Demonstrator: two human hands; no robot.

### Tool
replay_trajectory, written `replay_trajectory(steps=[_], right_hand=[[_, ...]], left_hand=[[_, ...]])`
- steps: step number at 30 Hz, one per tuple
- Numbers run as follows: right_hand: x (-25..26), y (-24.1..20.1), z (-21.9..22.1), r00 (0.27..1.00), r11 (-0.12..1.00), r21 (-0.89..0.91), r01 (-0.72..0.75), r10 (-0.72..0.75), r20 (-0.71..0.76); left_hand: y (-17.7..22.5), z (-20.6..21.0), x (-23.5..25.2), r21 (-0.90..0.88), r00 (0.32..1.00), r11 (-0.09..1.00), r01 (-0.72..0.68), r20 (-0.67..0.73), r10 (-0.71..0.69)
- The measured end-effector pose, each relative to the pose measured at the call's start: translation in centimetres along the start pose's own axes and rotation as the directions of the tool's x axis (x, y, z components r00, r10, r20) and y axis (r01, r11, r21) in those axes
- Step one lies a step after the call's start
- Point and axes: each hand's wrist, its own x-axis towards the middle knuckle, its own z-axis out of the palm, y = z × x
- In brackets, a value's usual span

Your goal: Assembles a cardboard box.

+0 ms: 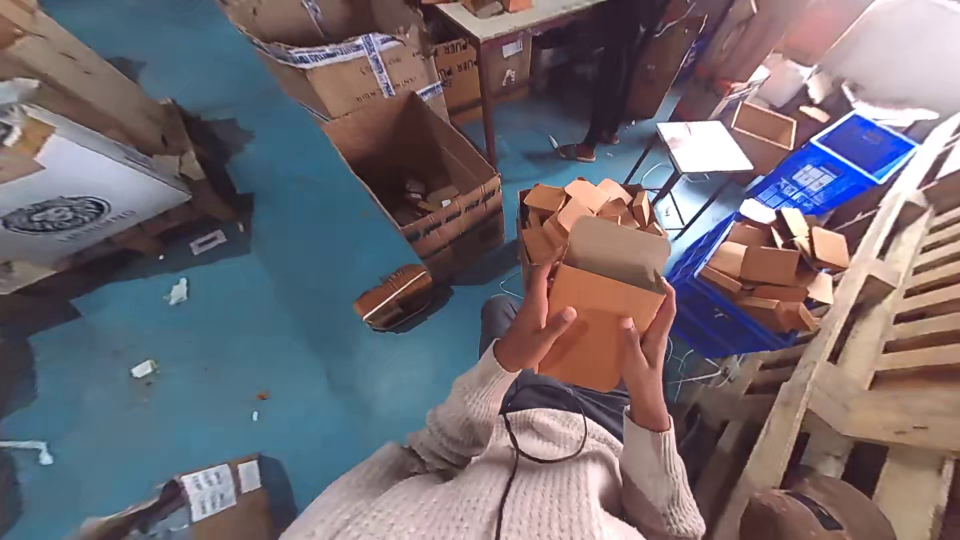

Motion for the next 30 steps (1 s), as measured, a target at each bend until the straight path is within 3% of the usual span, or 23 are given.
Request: replay_trajectory(steps=[2, 7, 12, 18, 23, 25, 28, 30], right_hand=[[0.5, 0.1, -0.5, 1.0, 1.0, 0.03, 0.007, -0.006, -0.011], [2.8, 1.9, -1.5, 1.0, 0.994, 0.107, -0.014, 0.015, -0.006], [2.8, 3.9, -2.9, 0.996, 0.995, 0.072, -0.076, 0.072, 0.055], [1.7, 4.6, -3.6, 0.96, 0.958, 0.069, -0.277, 0.28, -0.033], [1.7, 4.3, -3.0, 0.964, 0.963, 0.093, -0.252, 0.258, -0.07], [2.1, 3.9, -3.2, 0.966, 0.966, 0.092, -0.243, 0.25, -0.069], [2.5, 3.7, -3.0, 0.96, 0.956, 0.125, -0.266, 0.274, -0.049], [2.6, 3.8, -2.8, 0.957, 0.952, 0.151, -0.268, 0.281, -0.069]], left_hand=[[0.0, 0.4, 0.6, 0.001, 0.999, 1.0, 0.008, 0.034, -0.008], [-0.3, 1.8, 2.3, -0.048, 0.998, 0.998, -0.035, -0.047, 0.033], [-2.6, 3.8, 1.2, -0.087, 0.975, 0.992, 0.087, -0.196, -0.103], [-3.9, 4.3, 0.9, -0.155, 0.963, 0.969, 0.195, -0.159, -0.219], [-3.4, 4.3, 2.1, -0.157, 0.931, 0.96, 0.231, -0.253, -0.265], [-3.3, 4.3, 2.3, -0.185, 0.935, 0.955, 0.233, -0.227, -0.272], [-1.8, 3.8, 2.3, -0.379, 0.905, 0.855, 0.355, -0.091, -0.416], [-0.1, 4.3, 2.7, -0.554, 0.769, 0.678, 0.483, -0.101, -0.631]])
